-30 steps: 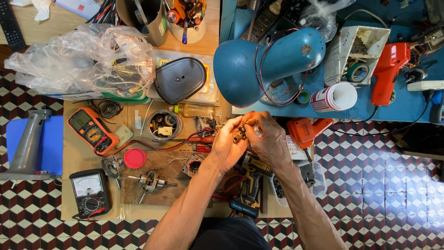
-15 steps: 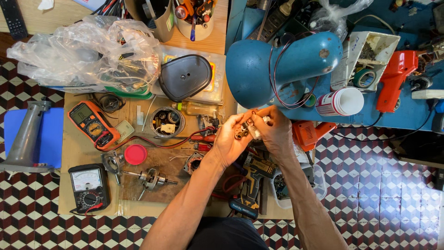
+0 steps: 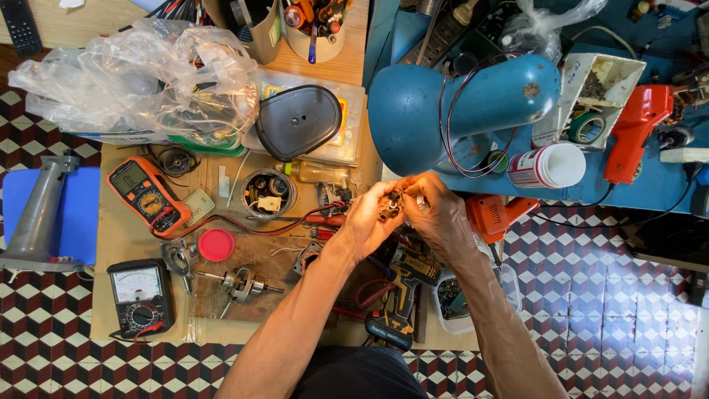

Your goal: The person disassembles a small electric motor using a cordless drill, then cleans and reassembles the rotor and stator components by hand. They handle small metal parts and wipe surfaces with a cloth during the process.

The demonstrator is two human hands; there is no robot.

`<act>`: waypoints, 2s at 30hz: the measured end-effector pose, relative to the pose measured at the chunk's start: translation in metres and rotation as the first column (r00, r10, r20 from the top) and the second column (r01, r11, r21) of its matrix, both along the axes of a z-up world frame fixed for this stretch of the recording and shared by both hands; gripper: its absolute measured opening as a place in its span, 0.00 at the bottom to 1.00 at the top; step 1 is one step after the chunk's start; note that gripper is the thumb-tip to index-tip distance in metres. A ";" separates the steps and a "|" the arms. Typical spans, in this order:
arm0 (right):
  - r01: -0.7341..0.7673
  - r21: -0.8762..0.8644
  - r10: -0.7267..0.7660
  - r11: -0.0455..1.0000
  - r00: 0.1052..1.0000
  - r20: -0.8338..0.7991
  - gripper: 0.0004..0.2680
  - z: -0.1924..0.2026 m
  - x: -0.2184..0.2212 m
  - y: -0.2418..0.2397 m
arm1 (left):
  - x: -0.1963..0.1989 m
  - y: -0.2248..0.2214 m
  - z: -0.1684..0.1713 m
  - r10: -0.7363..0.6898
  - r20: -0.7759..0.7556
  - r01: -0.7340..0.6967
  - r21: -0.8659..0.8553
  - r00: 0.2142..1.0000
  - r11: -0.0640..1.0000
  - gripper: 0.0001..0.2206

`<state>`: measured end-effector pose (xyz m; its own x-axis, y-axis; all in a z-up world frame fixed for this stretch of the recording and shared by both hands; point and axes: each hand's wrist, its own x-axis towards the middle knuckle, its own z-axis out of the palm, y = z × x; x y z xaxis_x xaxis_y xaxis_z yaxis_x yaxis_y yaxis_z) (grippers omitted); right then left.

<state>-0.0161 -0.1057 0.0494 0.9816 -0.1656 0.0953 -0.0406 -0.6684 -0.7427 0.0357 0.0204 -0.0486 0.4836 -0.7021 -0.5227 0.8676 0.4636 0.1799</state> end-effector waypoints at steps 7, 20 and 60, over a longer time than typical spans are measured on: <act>0.189 0.069 -0.189 0.980 0.982 0.003 0.05 -0.032 0.000 -0.013 | 0.000 -0.008 -0.011 0.051 0.013 -0.050 -0.070 0.999 0.996 0.15; 0.476 0.053 -0.476 0.878 0.879 -0.006 0.08 -0.067 0.010 -0.021 | -0.017 0.023 0.017 0.095 -0.052 -0.089 0.116 0.994 0.989 0.23; 0.671 0.189 -0.672 0.717 0.737 -0.068 0.24 -0.032 -0.042 -0.159 | -0.024 0.034 0.039 0.068 -0.005 -0.062 0.342 0.998 0.938 0.12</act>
<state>-0.0578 -0.2651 0.0172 0.6049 -0.7963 -0.0048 -0.4206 -0.3144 -0.8510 0.0121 0.0548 -0.0095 0.5116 -0.4474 -0.7336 0.8418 0.4322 0.3235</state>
